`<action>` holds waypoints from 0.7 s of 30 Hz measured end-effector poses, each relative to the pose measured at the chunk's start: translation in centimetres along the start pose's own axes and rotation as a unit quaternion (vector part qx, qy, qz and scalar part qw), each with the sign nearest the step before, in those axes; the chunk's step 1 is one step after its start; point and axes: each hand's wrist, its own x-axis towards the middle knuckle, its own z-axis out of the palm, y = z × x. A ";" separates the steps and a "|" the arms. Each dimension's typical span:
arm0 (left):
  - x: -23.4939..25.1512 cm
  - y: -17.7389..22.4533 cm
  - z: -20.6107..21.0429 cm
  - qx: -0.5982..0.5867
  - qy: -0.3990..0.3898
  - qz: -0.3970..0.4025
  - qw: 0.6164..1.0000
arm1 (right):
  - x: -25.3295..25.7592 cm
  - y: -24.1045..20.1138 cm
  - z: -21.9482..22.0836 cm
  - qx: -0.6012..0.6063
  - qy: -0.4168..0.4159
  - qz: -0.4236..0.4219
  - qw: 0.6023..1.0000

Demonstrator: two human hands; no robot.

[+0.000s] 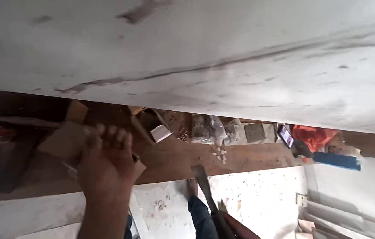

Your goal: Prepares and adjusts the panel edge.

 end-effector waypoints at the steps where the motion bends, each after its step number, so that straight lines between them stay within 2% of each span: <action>1: -2.7 -1.6 -0.4 0.029 -0.003 -0.020 0.999 | 0.2 0.6 -1.1 -0.070 0.021 -0.024 0.997; 4: -10.3 -6.9 -0.6 0.065 0.009 -0.088 0.994 | 1.6 2.2 -5.6 -0.255 0.094 -0.110 0.956; 6: -14.5 -10.9 0.2 0.018 -0.036 -0.146 0.988 | 2.2 2.9 -9.3 -0.347 0.127 -0.153 0.917; 8: -16.8 -15.2 2.7 -0.077 -0.078 -0.188 0.976 | 3.4 4.0 -13.2 -0.431 0.178 -0.218 0.857; 11: -17.1 -20.8 7.9 -0.179 -0.132 -0.204 0.953 | 6.5 5.7 -19.0 -0.505 0.244 -0.327 0.761; 15: -15.4 -25.1 13.9 -0.216 -0.191 -0.147 0.946 | 10.1 5.8 -25.2 -0.550 0.267 -0.416 0.673; 18: -14.7 -26.6 16.3 -0.258 -0.230 -0.114 0.931 | 12.1 4.8 -28.3 -0.565 0.239 -0.447 0.651; 21: -14.5 -28.0 18.1 -0.302 -0.203 -0.109 0.925 | 13.5 4.1 -29.9 -0.566 0.216 -0.462 0.647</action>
